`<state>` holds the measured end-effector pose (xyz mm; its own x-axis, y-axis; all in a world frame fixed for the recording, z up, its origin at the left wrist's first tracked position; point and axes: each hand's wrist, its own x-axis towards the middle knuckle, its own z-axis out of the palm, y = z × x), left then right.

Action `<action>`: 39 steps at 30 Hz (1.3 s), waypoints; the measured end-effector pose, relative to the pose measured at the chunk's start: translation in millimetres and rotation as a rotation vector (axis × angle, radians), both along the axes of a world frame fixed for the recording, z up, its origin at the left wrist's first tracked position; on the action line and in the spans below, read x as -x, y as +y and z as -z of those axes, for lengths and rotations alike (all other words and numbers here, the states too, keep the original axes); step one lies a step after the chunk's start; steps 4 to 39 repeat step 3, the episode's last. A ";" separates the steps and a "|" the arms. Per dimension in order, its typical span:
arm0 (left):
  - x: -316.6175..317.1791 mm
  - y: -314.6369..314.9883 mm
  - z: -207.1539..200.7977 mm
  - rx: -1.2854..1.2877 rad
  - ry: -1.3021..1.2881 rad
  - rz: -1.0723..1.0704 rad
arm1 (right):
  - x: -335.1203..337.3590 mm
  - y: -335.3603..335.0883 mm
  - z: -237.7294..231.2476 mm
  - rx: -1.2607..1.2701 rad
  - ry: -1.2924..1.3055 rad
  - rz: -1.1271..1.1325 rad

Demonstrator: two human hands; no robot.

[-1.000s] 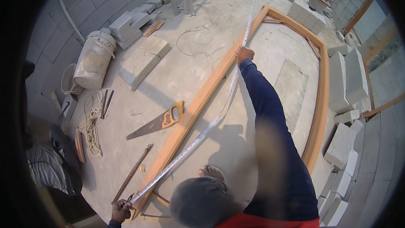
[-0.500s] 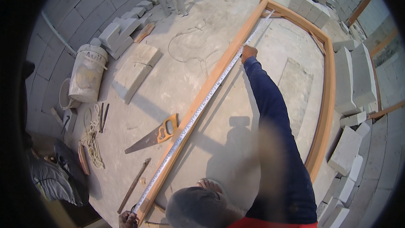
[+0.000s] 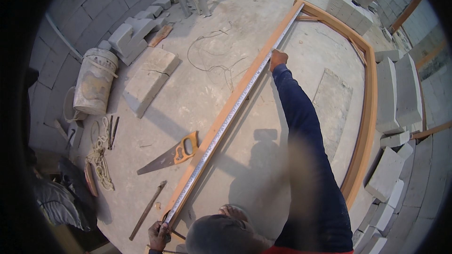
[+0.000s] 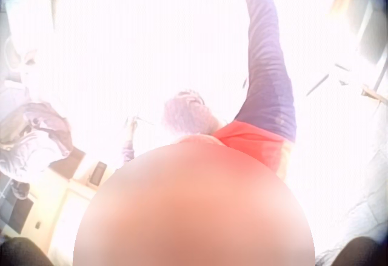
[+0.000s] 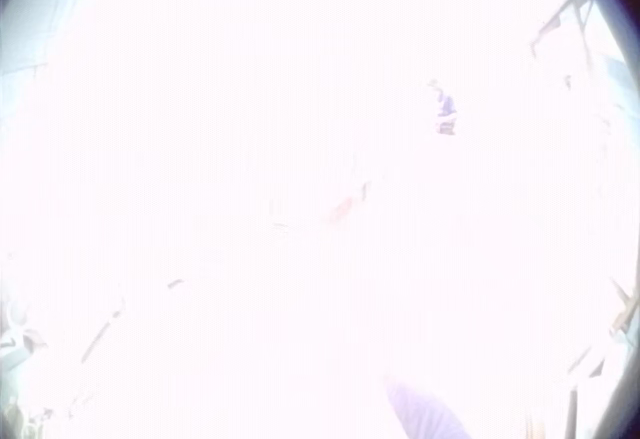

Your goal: The person measures and cuts a wooden plank using a hand saw on a construction site. They position the plank, measure it with a tape measure, and then saw it into smaller pieces.

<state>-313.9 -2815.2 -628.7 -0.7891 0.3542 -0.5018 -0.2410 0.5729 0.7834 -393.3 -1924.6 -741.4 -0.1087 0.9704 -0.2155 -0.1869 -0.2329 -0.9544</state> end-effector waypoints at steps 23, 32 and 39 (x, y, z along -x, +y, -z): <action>2.0 22.3 -3.3 -0.012 -0.047 -0.019 | 3.0 15.6 20.3 0.001 -0.065 -0.022; 2.0 22.3 -3.3 -0.012 -0.047 -0.019 | 3.0 15.6 20.3 0.001 -0.065 -0.022; 2.0 22.3 -3.3 -0.012 -0.047 -0.019 | 3.0 15.6 20.3 0.001 -0.065 -0.022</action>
